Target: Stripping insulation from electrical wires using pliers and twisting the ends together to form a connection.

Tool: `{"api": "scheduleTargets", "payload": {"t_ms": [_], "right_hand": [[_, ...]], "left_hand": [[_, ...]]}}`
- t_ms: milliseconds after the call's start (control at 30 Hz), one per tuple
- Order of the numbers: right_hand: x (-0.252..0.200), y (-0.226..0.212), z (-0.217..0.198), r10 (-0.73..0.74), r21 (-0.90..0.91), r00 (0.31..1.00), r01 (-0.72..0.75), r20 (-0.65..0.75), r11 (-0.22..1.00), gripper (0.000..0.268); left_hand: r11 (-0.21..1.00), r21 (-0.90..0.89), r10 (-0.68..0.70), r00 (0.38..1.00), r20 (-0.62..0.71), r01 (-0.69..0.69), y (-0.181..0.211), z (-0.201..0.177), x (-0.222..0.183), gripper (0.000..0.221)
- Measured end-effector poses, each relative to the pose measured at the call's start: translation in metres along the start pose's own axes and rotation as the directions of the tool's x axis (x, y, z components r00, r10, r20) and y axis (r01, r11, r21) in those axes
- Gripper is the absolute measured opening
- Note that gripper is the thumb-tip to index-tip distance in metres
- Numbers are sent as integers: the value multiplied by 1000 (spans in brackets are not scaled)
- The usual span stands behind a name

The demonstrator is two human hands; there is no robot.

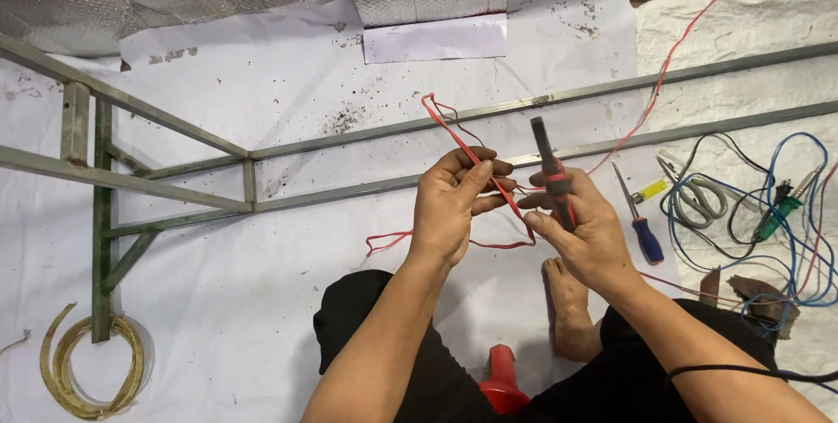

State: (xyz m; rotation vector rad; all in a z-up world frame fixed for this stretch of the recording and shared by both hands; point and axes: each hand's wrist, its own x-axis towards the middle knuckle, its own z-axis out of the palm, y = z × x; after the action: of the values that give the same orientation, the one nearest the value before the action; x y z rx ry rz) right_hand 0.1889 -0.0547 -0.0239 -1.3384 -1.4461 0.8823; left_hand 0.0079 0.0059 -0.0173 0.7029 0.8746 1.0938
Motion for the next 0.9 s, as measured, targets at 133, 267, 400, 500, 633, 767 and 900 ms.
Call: {"api": "scheduleTargets", "payload": {"t_ms": [133,267,400,500,633,767,900], "right_hand": [[1,8,1,-13,-44,997,16,71,999,18],[3,-18,-6,126,116,992,-125,0,985,13],[11,-19,-24,290,326,938,-218,-192,920,11],[29,-26,-43,571,575,790,-367,-222,731,39],[37,-15,-71,597,728,726,-198,-341,656,17],[36,-23,-82,633,831,719,-142,-287,538,15],[30,-21,-79,608,910,783,-150,-130,387,14]], "left_hand": [[992,-126,-30,999,-27,26,-1,1,2,18],[991,134,-38,989,144,18,-9,1,1,36],[870,473,-47,933,357,-137,5,18,-15,44],[599,799,-414,839,353,-40,16,32,-25,63],[383,910,-473,812,341,-159,2,31,-23,45],[346,923,-347,891,291,-166,-4,27,-21,57],[325,929,-361,885,294,-176,-13,32,-17,67]]}}
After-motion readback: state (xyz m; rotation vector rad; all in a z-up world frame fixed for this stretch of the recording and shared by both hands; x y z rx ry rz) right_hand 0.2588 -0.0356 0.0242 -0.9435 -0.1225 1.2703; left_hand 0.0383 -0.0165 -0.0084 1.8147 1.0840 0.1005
